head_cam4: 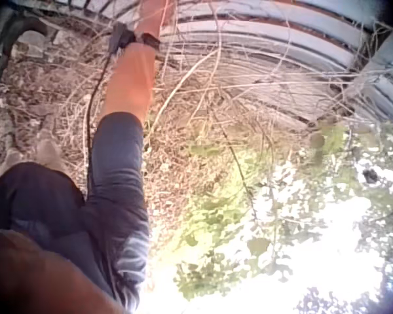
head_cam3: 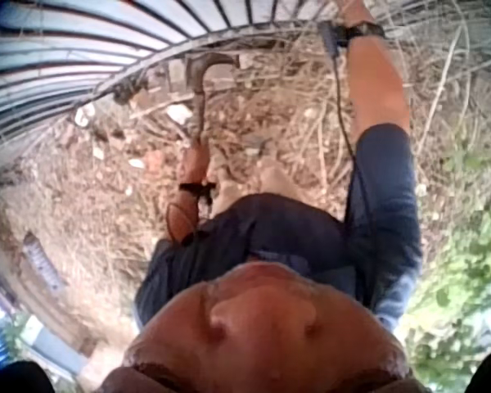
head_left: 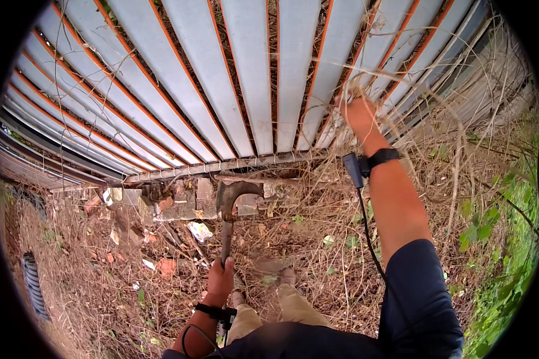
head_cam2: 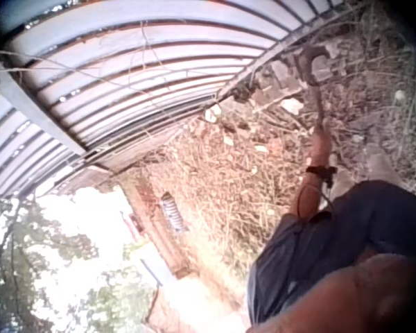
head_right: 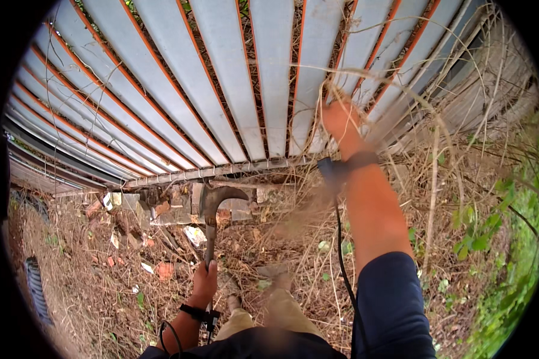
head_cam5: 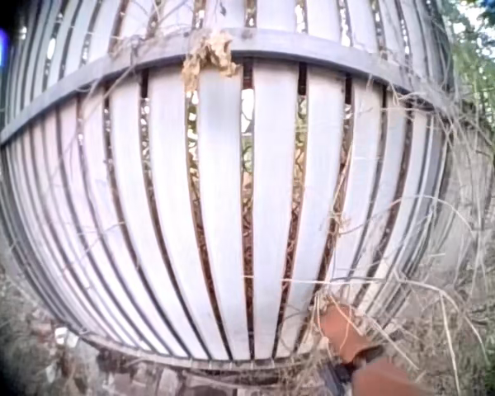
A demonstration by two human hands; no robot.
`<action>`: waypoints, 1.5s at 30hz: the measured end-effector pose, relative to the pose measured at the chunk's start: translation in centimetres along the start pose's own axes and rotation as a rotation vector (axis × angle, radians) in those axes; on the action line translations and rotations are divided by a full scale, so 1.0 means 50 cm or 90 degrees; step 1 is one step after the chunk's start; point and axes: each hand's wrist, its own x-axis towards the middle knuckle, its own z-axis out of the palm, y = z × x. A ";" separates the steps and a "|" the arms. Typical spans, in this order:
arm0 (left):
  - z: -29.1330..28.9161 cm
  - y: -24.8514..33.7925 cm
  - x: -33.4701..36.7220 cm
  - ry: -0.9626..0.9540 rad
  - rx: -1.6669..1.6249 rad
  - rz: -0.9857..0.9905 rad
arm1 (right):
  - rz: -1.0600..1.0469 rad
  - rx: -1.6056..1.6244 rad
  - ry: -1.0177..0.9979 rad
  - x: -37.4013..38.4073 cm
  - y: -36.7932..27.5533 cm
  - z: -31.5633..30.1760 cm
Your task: The person clears dry vines and brush from a metal fence by hand and using a sickle.
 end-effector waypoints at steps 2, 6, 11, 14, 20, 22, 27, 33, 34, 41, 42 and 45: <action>-0.002 0.018 0.000 -0.005 -0.027 0.007 | 0.005 -0.144 -0.093 -0.012 0.014 0.037; -0.004 0.054 -0.003 0.006 -0.048 0.052 | -0.056 -0.232 -0.097 -0.052 0.053 0.115; 0.005 0.088 0.010 -0.005 -0.025 0.070 | -0.010 -0.154 -0.146 -0.064 0.118 0.174; 0.017 0.114 0.028 -0.015 -0.051 0.116 | -0.094 -0.167 -0.158 -0.116 0.185 0.201; 0.057 0.211 0.090 -0.040 -0.027 0.170 | -0.269 -0.157 -0.230 -0.256 0.356 0.246; 0.076 0.253 0.120 -0.048 -0.020 0.195 | -0.164 -0.023 -0.215 -0.335 0.416 0.262; 0.127 0.363 0.199 0.009 0.006 0.298 | -0.109 -0.134 -0.232 -0.531 0.565 0.330; 0.168 0.469 0.294 0.041 0.078 0.329 | -0.110 0.081 -0.093 -0.735 0.729 0.432; 0.172 0.470 0.300 0.036 0.088 0.324 | -0.046 0.101 -0.122 -0.760 0.743 0.432; 0.163 0.303 0.254 -0.021 0.034 0.292 | 0.050 -0.160 -0.225 -0.902 0.722 0.273; 0.157 0.268 0.241 -0.031 0.030 0.275 | 0.193 0.075 -0.173 -0.901 0.692 0.267; 0.136 0.163 0.188 -0.011 -0.005 0.216 | 0.129 -0.076 -0.229 -0.890 0.617 0.226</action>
